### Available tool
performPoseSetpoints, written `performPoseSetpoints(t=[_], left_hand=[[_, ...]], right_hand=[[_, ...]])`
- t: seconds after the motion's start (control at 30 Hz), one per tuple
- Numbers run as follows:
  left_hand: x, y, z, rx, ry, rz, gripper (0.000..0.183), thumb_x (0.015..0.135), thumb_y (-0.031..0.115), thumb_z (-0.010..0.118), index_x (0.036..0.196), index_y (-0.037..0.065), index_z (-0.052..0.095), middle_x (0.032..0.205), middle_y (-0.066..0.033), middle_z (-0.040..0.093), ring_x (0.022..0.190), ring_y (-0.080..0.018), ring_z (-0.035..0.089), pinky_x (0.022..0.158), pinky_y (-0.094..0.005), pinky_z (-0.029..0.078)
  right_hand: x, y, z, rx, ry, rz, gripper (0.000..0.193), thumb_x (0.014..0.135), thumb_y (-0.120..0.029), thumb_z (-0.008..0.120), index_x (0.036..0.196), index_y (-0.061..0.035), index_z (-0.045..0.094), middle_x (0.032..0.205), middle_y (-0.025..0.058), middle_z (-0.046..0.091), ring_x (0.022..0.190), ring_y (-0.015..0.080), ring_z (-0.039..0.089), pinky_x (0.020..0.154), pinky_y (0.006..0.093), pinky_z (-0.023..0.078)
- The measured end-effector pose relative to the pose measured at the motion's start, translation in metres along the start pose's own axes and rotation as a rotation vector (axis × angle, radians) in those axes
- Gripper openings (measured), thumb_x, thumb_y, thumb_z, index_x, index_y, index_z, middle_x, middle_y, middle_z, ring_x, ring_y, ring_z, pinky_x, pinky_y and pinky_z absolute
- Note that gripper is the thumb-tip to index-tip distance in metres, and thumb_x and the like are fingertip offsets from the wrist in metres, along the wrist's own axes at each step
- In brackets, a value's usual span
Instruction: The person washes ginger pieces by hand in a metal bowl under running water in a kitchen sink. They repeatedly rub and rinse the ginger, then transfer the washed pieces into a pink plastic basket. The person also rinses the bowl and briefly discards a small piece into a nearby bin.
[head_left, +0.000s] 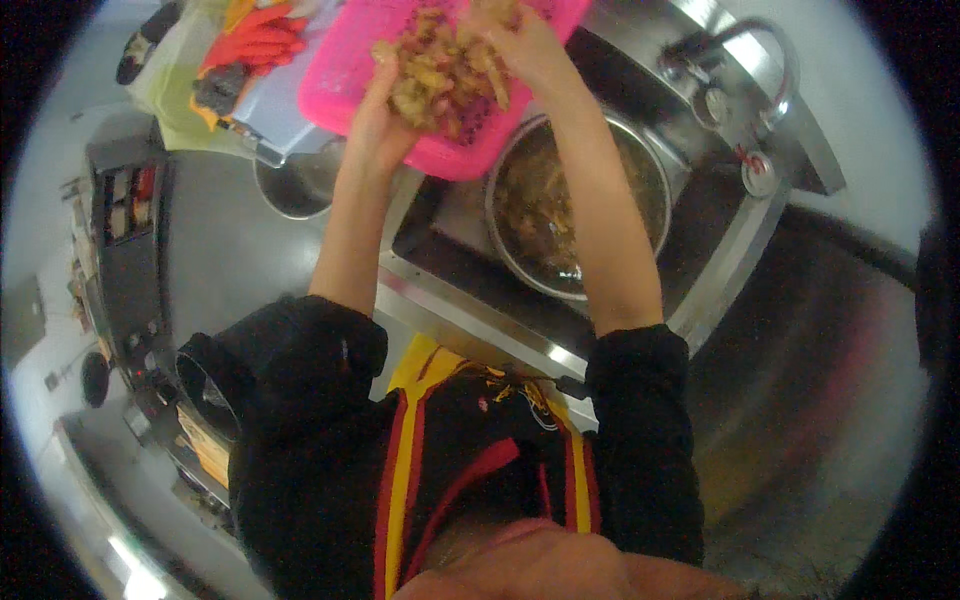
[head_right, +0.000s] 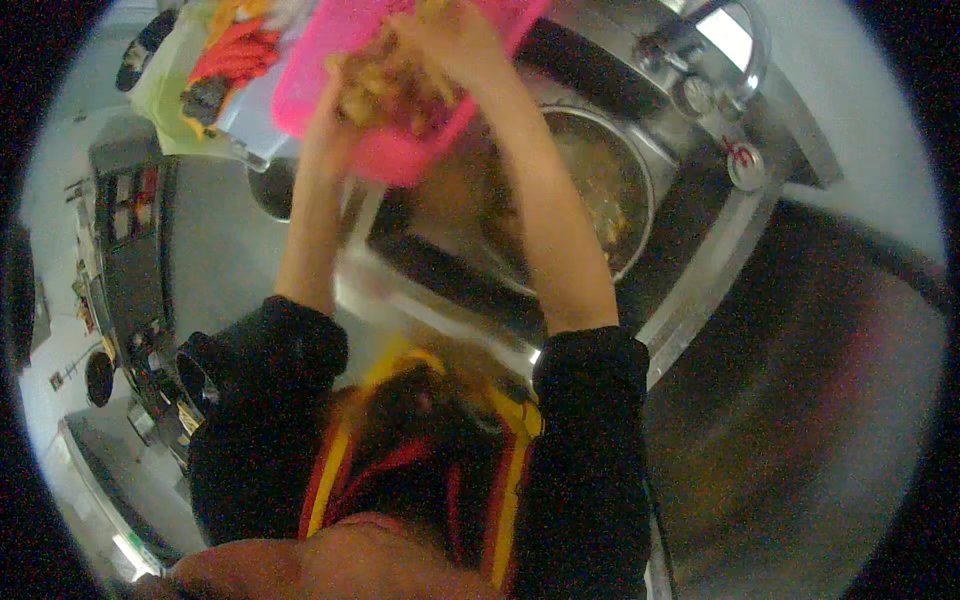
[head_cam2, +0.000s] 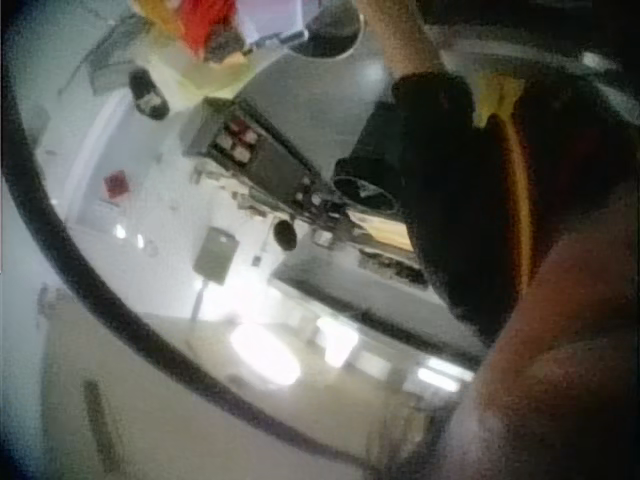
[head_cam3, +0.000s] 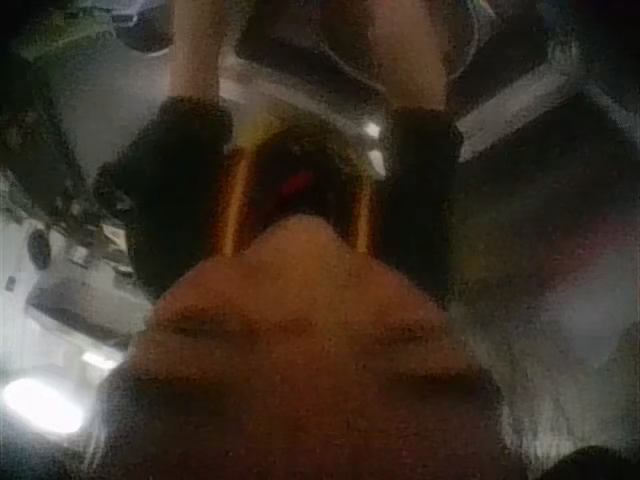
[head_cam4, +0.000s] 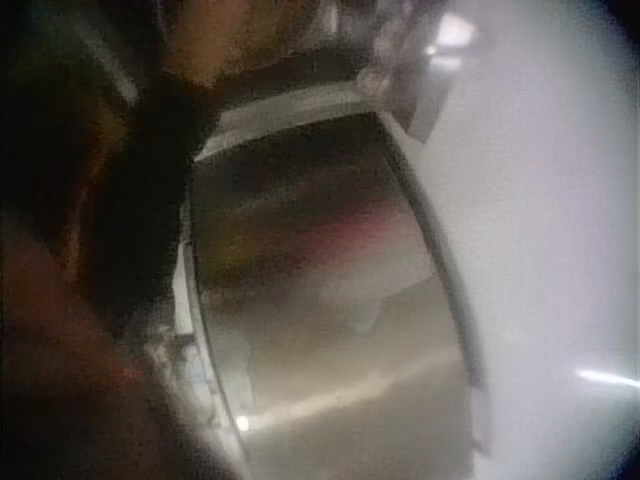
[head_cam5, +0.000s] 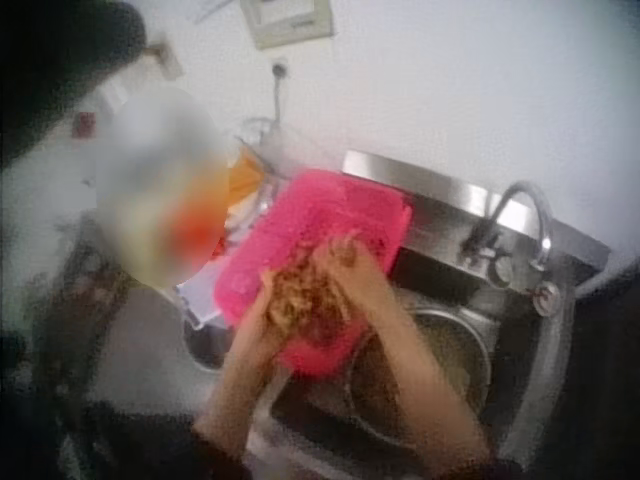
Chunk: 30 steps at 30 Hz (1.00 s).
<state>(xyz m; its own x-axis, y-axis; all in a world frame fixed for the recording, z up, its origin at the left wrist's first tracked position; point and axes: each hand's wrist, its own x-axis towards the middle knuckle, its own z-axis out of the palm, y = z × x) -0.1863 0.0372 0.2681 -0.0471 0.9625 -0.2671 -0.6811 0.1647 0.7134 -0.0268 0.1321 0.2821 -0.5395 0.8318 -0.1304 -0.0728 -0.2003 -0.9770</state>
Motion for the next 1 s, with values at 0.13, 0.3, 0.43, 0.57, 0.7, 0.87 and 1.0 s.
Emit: performPoseSetpoints(t=[0.13,0.3,0.43,0.57,0.7,0.87,1.0], left_hand=[[0.010,0.014,-0.021,-0.019,-0.042,-0.046,0.051,0.093,0.048,0.032,0.127,0.011,0.039,0.121,-0.0107,0.050,0.109,-0.0268,0.049,0.084,-0.0431,0.044],[0.010,0.004,-0.022,-0.015,0.096,0.001,0.050,0.094,0.044,0.031,0.129,0.009,0.037,0.128,-0.0111,0.044,0.116,-0.0278,0.044,0.097,-0.0438,0.036],[0.014,0.004,-0.025,-0.147,-0.046,0.035,0.049,0.094,0.042,0.033,0.131,0.010,0.037,0.126,-0.0103,0.046,0.113,-0.0269,0.046,0.098,-0.0409,0.035],[0.016,0.011,-0.039,-0.029,-0.038,-0.033,0.045,0.094,0.038,0.035,0.129,0.010,0.040,0.115,-0.0077,0.053,0.102,-0.0224,0.052,0.086,-0.0374,0.042],[0.015,0.018,-0.042,0.151,0.038,-0.045,0.036,0.094,0.030,0.041,0.122,0.008,0.047,0.106,-0.0056,0.057,0.091,-0.0180,0.056,0.071,-0.0320,0.046],[0.011,0.023,-0.022,0.213,-0.015,0.123,0.028,0.091,0.015,0.048,0.115,0.002,0.050,0.102,-0.0070,0.058,0.086,-0.0156,0.057,0.065,-0.0251,0.047],[0.002,0.020,0.008,0.177,0.040,0.141,0.025,0.091,0.010,0.047,0.114,-0.001,0.051,0.100,-0.0077,0.059,0.086,-0.0151,0.058,0.068,-0.0259,0.048]], right_hand=[[0.008,0.007,0.019,-0.660,0.237,-0.241,0.027,0.079,-0.024,0.065,0.096,-0.0040,0.058,0.075,0.0035,0.060,0.063,0.0145,0.058,0.055,0.0267,0.045],[-0.015,0.035,0.066,-0.707,0.191,-0.256,0.036,0.074,-0.025,0.067,0.102,-0.0045,0.058,0.088,0.0105,0.063,0.078,0.0245,0.061,0.071,0.0327,0.048],[-0.011,0.046,0.075,-0.722,0.244,-0.250,0.040,0.072,-0.019,0.066,0.109,-0.0045,0.057,0.102,0.0133,0.060,0.090,0.0282,0.059,0.076,0.0348,0.047],[-0.004,0.049,0.052,-0.250,0.088,-0.009,0.038,0.074,-0.009,0.063,0.110,-0.0032,0.056,0.105,0.0139,0.058,0.092,0.0285,0.057,0.078,0.0333,0.046],[-0.012,0.050,0.047,-0.612,0.212,-0.442,0.039,0.073,-0.005,0.064,0.111,-0.0040,0.057,0.102,0.0114,0.057,0.091,0.0247,0.056,0.078,0.0301,0.045],[-0.029,0.042,0.051,-0.852,0.297,-0.572,0.039,0.071,-0.005,0.066,0.110,-0.0064,0.058,0.104,0.0073,0.056,0.093,0.0210,0.054,0.081,0.0288,0.043],[-0.038,0.032,0.043,-0.386,0.217,-0.466,0.033,0.073,-0.007,0.066,0.105,-0.0046,0.058,0.104,0.0064,0.056,0.092,0.0183,0.054,0.081,0.0292,0.043]])
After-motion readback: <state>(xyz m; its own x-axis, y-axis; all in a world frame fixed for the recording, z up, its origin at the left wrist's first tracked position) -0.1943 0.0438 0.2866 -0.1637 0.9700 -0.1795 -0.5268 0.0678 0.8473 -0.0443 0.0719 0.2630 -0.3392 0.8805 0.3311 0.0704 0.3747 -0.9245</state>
